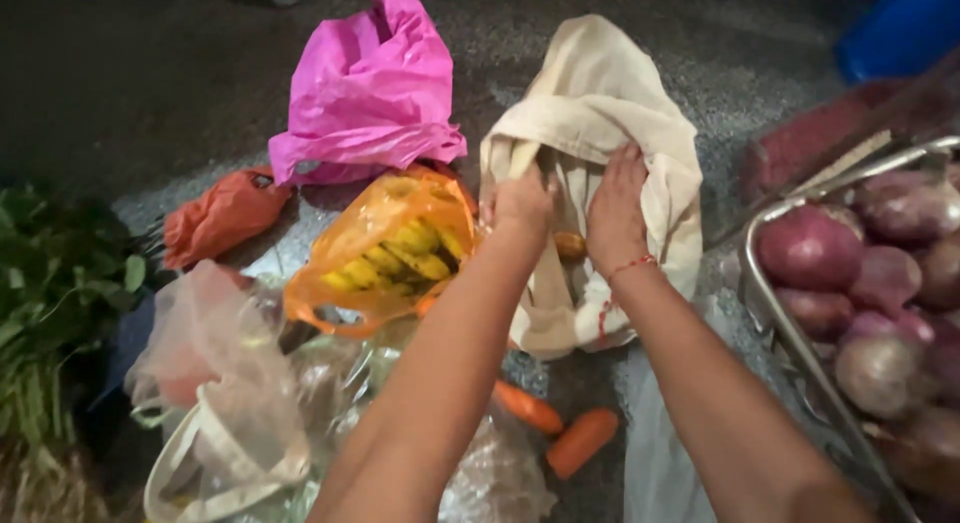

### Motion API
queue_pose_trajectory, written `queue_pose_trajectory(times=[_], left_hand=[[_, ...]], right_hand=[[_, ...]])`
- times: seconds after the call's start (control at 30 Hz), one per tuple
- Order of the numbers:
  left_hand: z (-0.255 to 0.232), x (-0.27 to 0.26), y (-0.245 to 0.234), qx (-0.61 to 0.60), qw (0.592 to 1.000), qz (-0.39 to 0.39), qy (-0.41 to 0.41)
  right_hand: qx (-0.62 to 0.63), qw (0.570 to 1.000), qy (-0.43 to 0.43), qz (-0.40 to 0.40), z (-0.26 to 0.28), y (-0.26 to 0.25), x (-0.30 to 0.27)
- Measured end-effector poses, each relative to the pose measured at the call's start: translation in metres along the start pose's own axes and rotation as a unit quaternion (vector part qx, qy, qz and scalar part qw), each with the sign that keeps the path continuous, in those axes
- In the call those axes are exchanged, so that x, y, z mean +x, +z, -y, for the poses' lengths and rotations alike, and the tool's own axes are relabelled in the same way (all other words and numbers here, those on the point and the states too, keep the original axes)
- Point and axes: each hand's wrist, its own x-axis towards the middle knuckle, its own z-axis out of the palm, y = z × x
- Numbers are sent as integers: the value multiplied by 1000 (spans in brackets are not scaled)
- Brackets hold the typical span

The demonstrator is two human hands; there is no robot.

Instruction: The person sits on the floor and sorts groceries from various bags. They pick up tomatoes from a black bag and place them into a bowl, then transfer them into a cloth bag. They also handle leafy greens and carrots, placing them into the cloth bag.

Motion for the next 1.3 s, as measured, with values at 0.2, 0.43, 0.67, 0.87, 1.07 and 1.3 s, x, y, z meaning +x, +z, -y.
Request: queue_pose_trajectory(times=[0.2,0.43,0.67,0.87,1.07,1.3], left_hand=[[50,-18,-85,173,980,2,-93],[65,3,-47,164,984,-49,38],[35,-28,-16,130,975,-94,156],[47,-100,-8,81,976,-114,170],[18,-153,-74,126,966,10,224],[25,-166,-98,17,981,122,151]], right_hand=[[247,960,132,-11,1,-6,59],[-22,996,63,60,-34,5,70],[-16,979,171,109,-57,-10,81],[112,972,162,129,-35,-61,51],[468,853,149,179,-38,-65,-1],[257,963,-1,85,-51,-87,1]])
